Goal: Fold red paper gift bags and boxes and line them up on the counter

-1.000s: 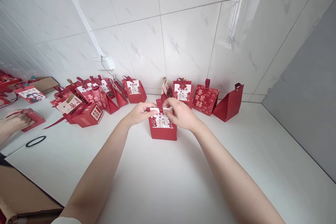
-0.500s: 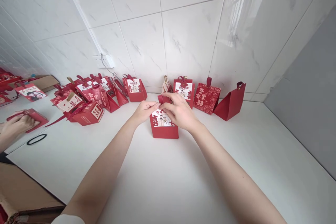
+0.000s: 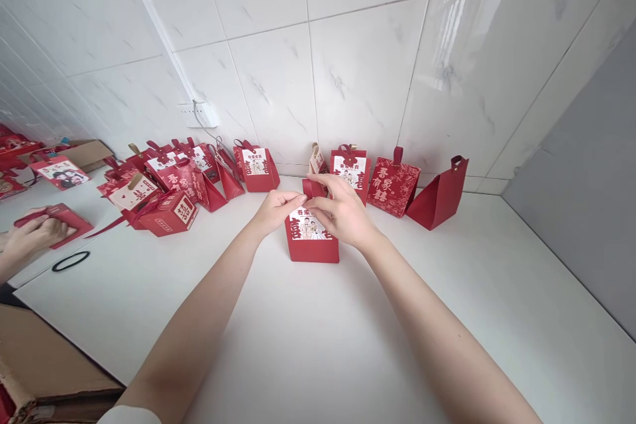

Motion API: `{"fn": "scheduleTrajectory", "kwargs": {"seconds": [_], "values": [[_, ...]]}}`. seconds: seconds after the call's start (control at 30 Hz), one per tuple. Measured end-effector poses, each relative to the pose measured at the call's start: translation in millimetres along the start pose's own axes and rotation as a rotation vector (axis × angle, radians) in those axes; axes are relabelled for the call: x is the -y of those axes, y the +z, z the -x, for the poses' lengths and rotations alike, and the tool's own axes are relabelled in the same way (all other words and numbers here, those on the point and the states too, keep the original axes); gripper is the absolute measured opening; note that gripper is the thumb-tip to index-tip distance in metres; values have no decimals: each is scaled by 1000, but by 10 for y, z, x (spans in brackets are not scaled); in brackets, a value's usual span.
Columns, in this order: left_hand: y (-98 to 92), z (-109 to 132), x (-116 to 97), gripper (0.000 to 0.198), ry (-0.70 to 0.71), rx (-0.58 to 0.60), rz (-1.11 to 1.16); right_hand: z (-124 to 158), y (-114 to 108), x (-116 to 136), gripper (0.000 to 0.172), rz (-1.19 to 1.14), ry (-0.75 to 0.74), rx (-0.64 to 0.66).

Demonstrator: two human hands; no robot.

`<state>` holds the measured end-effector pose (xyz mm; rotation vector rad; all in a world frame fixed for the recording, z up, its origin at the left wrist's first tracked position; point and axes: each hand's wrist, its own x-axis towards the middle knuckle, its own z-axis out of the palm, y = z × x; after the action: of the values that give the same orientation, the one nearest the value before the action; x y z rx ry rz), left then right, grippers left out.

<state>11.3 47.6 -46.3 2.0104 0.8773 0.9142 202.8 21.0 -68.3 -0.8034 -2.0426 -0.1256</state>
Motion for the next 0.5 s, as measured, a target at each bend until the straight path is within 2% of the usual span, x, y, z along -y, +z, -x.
{"fn": "scheduleTrajectory", "kwargs": {"seconds": [0.37, 0.5], "values": [[-22, -2, 49, 40, 20, 2, -69, -21, -17, 58, 13, -25, 22, 89], [-22, 5, 62, 39, 0, 4, -5, -20, -97, 33, 14, -135, 72, 50]]}}
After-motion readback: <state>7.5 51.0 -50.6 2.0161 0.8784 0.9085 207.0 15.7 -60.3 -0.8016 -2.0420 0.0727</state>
